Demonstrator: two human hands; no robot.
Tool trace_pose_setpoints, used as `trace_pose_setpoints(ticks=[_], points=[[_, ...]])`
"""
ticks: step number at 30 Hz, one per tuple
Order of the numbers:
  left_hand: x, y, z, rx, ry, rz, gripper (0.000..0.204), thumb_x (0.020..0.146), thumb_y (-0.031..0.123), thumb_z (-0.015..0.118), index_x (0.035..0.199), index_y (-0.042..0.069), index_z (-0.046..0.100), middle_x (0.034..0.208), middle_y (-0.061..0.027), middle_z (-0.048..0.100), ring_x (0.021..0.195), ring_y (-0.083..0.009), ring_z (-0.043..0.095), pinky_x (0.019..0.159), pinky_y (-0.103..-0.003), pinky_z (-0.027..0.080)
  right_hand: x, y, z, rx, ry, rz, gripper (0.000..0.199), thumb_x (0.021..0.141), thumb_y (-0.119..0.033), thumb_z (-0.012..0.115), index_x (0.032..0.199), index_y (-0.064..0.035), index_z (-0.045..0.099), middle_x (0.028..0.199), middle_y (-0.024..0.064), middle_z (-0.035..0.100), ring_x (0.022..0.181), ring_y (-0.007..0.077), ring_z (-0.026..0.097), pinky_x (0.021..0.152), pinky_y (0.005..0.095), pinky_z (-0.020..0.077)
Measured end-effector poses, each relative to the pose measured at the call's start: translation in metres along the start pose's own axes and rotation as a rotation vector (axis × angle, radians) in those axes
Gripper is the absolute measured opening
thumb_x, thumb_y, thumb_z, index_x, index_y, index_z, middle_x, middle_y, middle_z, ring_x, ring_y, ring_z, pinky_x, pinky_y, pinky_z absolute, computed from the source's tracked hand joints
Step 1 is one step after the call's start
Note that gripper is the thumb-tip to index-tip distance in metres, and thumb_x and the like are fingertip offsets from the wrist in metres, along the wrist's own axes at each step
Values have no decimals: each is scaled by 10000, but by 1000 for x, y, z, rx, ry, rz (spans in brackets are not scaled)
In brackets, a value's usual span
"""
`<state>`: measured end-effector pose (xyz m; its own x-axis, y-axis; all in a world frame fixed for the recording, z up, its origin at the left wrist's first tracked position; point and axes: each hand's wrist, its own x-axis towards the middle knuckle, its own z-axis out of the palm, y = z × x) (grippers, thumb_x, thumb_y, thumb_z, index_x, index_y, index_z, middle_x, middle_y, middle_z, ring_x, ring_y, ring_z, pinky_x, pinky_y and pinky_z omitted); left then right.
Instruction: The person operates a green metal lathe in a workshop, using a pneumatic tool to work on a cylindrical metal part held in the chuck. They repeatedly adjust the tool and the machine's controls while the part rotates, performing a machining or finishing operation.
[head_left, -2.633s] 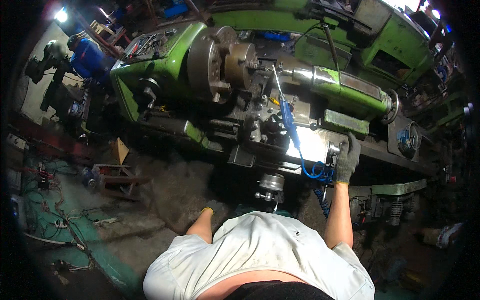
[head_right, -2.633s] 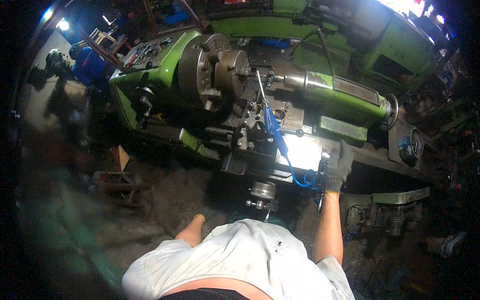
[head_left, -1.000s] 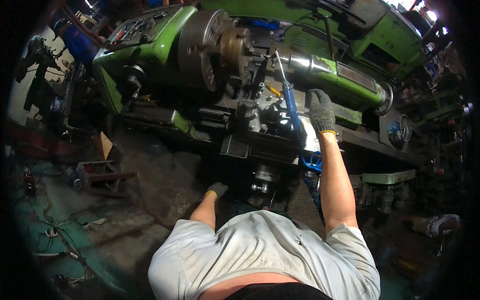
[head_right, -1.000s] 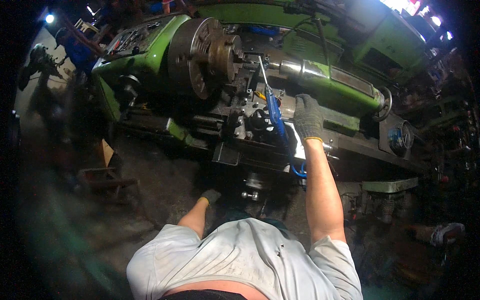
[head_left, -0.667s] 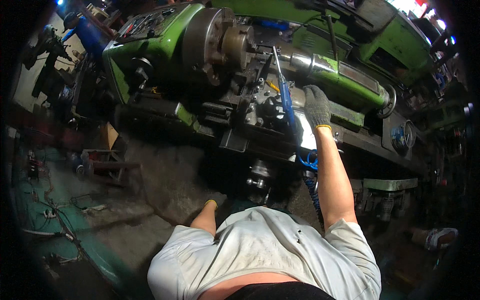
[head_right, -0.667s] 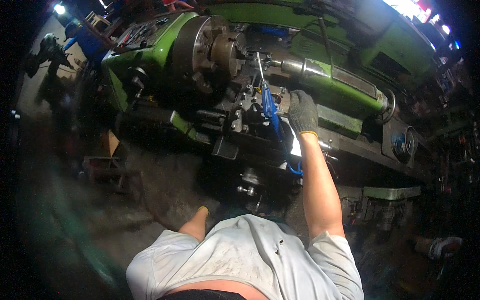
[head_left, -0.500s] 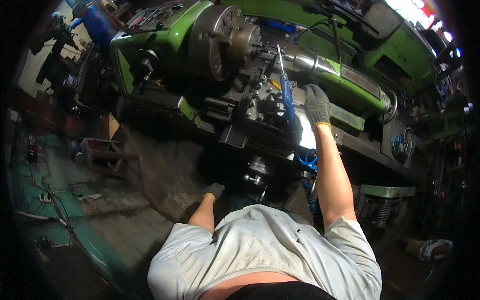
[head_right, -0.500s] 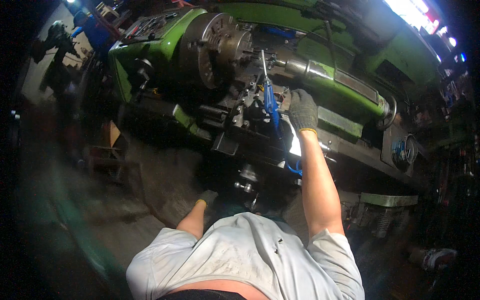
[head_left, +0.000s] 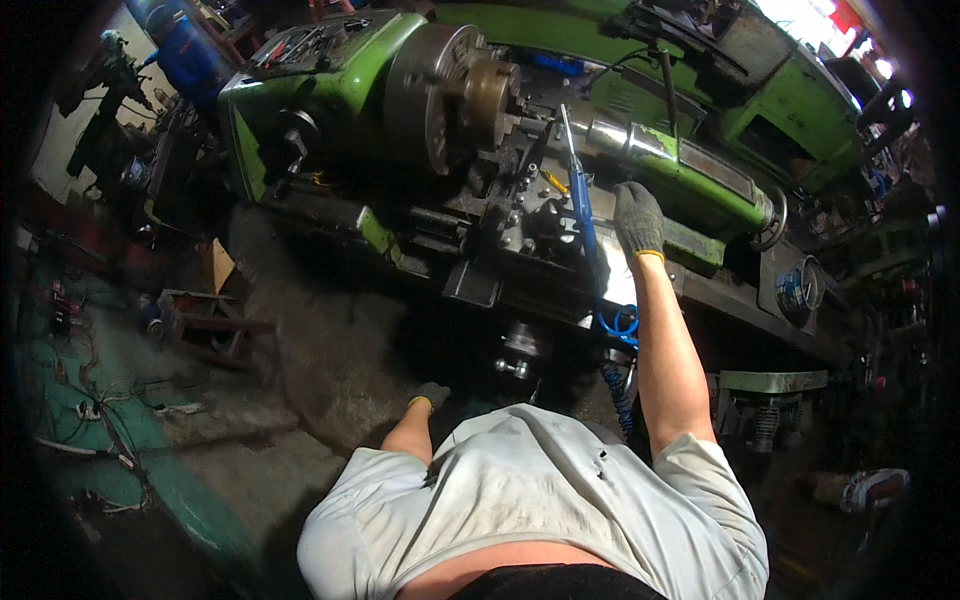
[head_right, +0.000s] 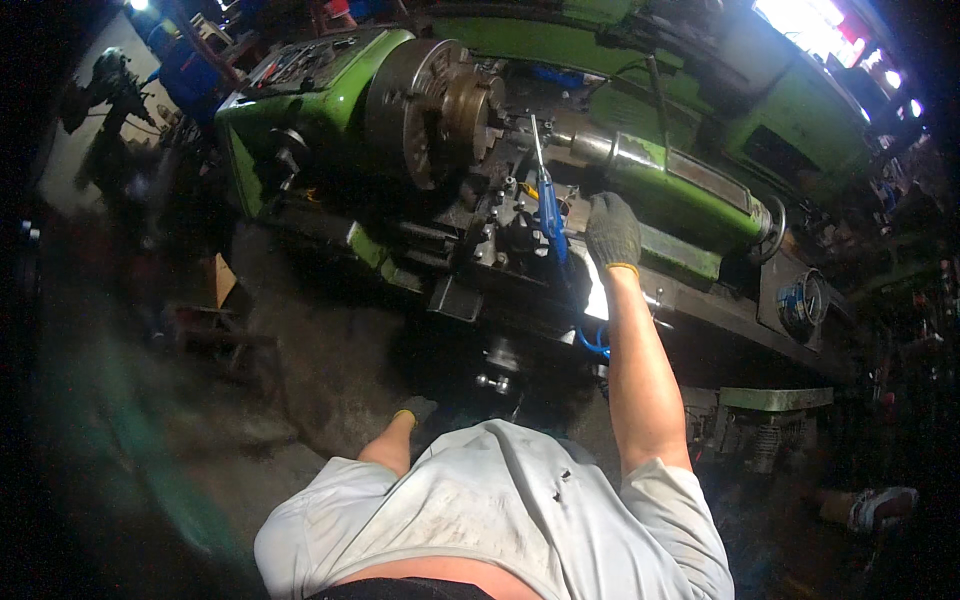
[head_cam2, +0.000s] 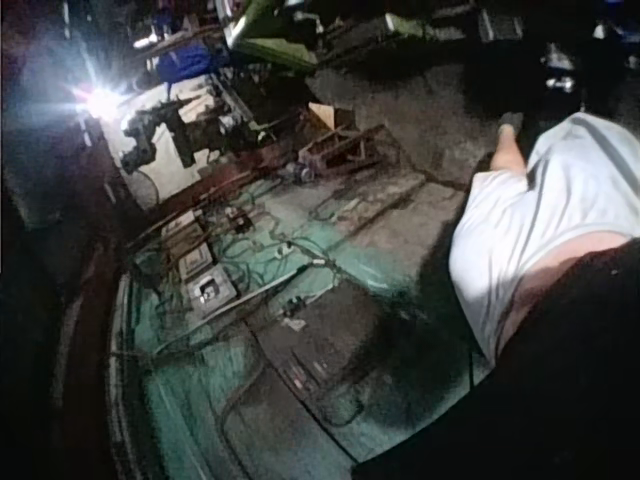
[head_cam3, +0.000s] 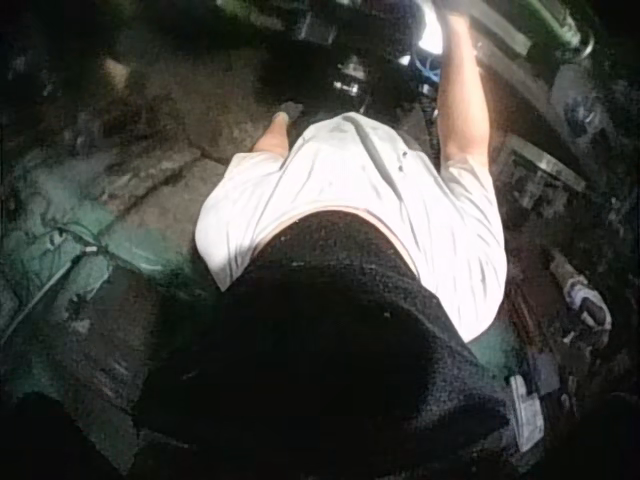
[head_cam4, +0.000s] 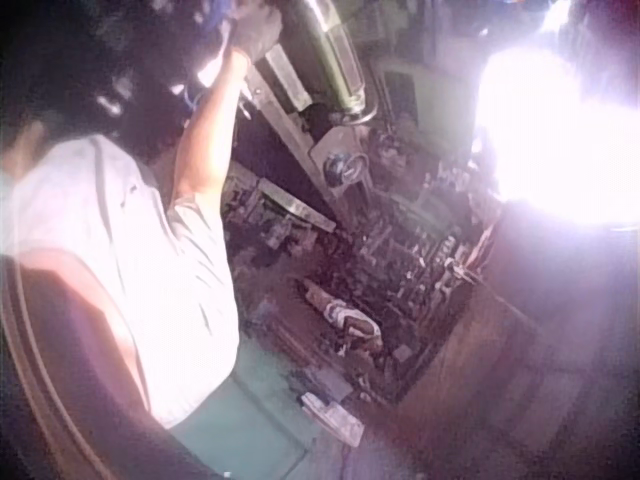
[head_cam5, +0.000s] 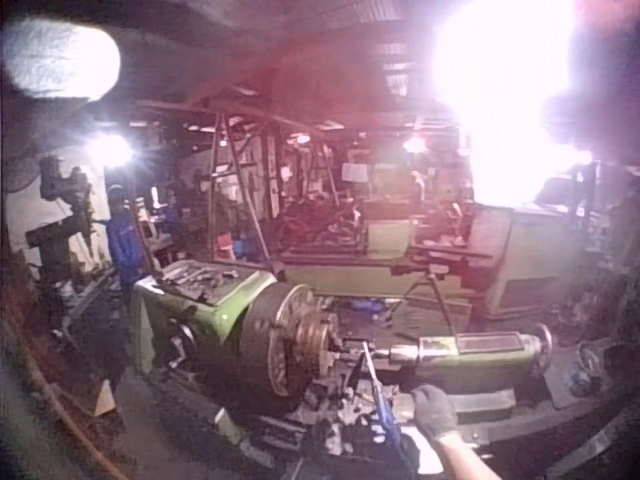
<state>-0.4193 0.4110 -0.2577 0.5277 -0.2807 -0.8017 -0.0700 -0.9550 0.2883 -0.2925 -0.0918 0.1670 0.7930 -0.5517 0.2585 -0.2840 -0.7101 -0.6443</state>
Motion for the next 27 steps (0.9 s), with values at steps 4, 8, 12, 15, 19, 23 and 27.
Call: trace_pose_setpoints(ticks=[4, 8, 12, 15, 19, 23, 27], points=[[17, -3, -27, 118, 42, 163, 539, 961, 489, 517, 1239, 71, 712, 1378, -236, 604, 1260, -453, 577, 1050, -531, 472, -2, -4, -2, 20, -67, 130, 391, 993, -325, 504, 1117, -24, 721, 1180, 229, 697, 1138, 429, 633, 976, 482, 481], [26, 6, -62, 32, 64, 117, 527, 974, 487, 484, 1192, 74, 727, 1323, -239, 633, 1234, -447, 593, 1036, -534, 481, -1, 9, 1, 37, -25, 131, 389, 990, -330, 509, 1114, -31, 725, 1172, 226, 702, 1126, 429, 641, 968, 484, 486], [43, -9, -71, 144, 66, 216, 526, 976, 485, 468, 1177, 77, 733, 1306, -231, 646, 1234, -445, 593, 1039, -530, 481, -3, -3, 4, 33, -13, 113, 391, 980, -331, 518, 1115, -26, 724, 1153, 236, 705, 1117, 429, 646, 962, 487, 490], [40, 10, -92, 114, 71, 183, 526, 979, 478, 462, 1194, 77, 727, 1312, -226, 646, 1238, -444, 592, 1045, -524, 479, 0, 19, 7, 23, 103, 72, 333, 963, -264, 562, 1067, -1, 737, 951, 193, 733, 862, 301, 683, 798, 407, 518], [42, 6, -98, 91, 71, 141, 507, 986, 463, 454, 1213, 93, 718, 1333, -221, 637, 1240, -434, 596, 1048, -526, 479, 0, 11, 7, 98, 43, 146, 339, 964, -262, 560, 1067, 10, 734, 958, 190, 734, 870, 293, 680, 806, 397, 517], [48, -1, -105, 213, 44, 206, 502, 988, 460, 454, 1237, 107, 709, 1344, -214, 634, 1221, -440, 609, 1043, -533, 483, -1, 10, 7, 81, 67, 117, 337, 965, -256, 561, 1070, 15, 731, 966, 175, 738, 878, 259, 677, 806, 380, 514], [46, 1, -125, 269, 50, 247, 498, 999, 465, 448, 1253, 123, 706, 1325, -210, 646, 1201, -452, 618, 1043, -545, 480, -3, 24, 7, 67, 66, 114, 336, 965, -256, 562, 1074, 15, 731, 987, 170, 743, 907, 256, 681, 833, 377, 514]])
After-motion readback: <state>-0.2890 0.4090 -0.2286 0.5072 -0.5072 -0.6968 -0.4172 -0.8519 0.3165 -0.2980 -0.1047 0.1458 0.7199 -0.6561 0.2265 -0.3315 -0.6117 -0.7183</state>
